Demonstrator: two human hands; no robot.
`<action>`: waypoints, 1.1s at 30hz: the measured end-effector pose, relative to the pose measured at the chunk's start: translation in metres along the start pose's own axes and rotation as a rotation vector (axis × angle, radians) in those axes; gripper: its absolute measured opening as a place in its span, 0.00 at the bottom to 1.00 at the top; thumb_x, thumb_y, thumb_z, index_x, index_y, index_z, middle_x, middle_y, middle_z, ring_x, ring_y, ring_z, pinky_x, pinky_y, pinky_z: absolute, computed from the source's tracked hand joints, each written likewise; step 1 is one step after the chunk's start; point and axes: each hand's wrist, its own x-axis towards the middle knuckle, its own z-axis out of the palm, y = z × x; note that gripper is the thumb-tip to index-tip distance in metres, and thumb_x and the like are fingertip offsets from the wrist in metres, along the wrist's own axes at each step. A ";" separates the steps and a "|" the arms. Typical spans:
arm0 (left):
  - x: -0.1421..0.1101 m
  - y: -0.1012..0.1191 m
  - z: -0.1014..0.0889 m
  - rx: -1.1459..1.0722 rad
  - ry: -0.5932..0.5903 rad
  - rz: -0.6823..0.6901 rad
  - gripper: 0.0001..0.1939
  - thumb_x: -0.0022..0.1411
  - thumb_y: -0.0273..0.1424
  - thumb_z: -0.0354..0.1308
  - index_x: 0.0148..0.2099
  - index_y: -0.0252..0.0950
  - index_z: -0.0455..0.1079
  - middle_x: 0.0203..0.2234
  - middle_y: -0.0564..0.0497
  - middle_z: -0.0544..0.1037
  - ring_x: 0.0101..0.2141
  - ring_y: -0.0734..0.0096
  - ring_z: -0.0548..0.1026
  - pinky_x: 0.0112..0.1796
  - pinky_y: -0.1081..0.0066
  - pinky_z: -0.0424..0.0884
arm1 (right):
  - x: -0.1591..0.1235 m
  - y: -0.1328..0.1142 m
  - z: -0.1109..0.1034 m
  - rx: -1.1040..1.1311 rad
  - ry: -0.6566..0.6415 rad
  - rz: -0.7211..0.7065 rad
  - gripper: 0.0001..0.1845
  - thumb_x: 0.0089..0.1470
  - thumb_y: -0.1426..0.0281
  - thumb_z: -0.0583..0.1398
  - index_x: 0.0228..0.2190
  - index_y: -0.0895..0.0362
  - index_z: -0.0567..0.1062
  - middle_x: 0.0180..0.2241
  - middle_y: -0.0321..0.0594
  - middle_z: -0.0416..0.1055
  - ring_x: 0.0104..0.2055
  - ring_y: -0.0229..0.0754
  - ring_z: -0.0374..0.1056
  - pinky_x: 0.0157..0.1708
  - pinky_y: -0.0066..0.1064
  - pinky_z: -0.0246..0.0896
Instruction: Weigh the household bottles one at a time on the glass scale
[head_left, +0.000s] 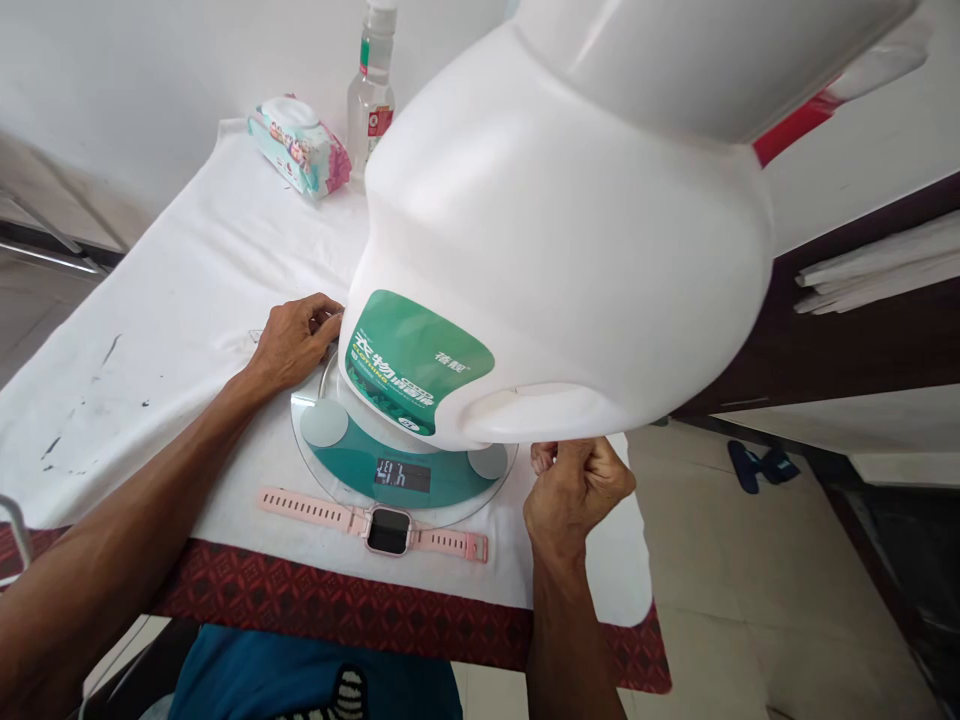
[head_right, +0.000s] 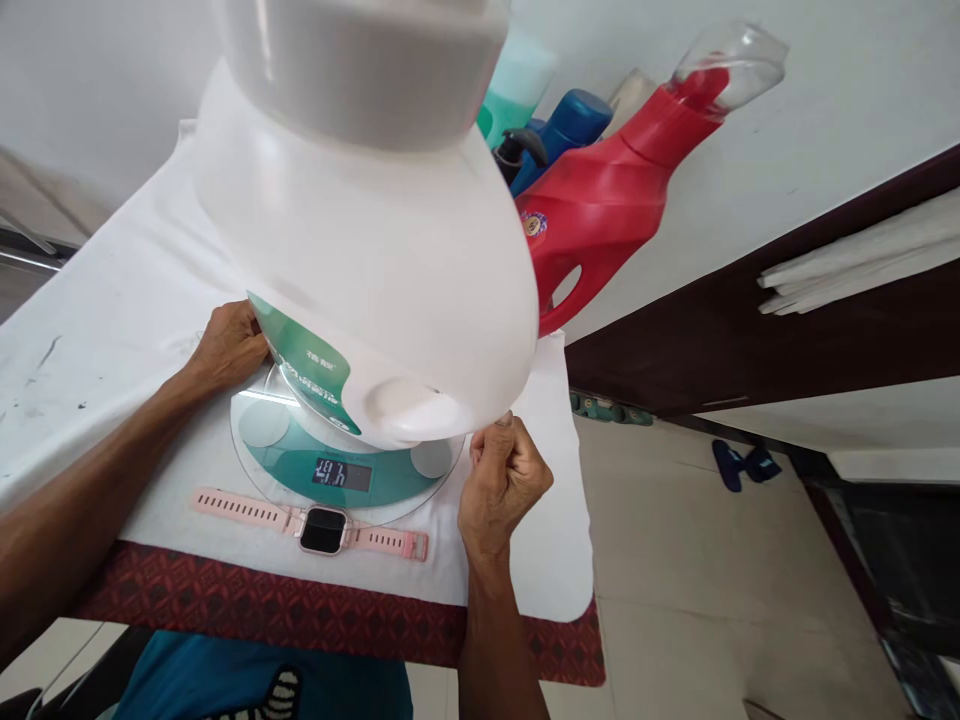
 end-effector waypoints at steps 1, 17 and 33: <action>0.000 0.000 0.000 -0.004 -0.001 -0.001 0.09 0.61 0.35 0.56 0.33 0.37 0.75 0.19 0.56 0.74 0.21 0.72 0.69 0.32 0.69 0.69 | 0.000 0.002 0.000 -0.005 -0.001 0.000 0.28 0.66 0.58 0.59 0.17 0.54 0.61 0.15 0.28 0.56 0.18 0.32 0.52 0.20 0.27 0.48; 0.000 -0.003 0.000 0.017 0.002 0.014 0.11 0.62 0.36 0.55 0.34 0.37 0.77 0.18 0.56 0.73 0.21 0.72 0.69 0.31 0.70 0.68 | -0.007 0.011 -0.006 -0.182 -0.093 -0.064 0.23 0.65 0.62 0.59 0.19 0.55 0.65 0.17 0.30 0.63 0.20 0.33 0.58 0.24 0.27 0.54; 0.000 -0.006 0.000 -0.012 -0.009 0.001 0.12 0.62 0.39 0.55 0.32 0.39 0.73 0.20 0.55 0.74 0.22 0.70 0.69 0.32 0.69 0.65 | -0.003 -0.022 0.003 0.074 -0.064 -0.036 0.22 0.63 0.50 0.59 0.27 0.54 0.70 0.26 0.33 0.65 0.30 0.38 0.63 0.32 0.30 0.61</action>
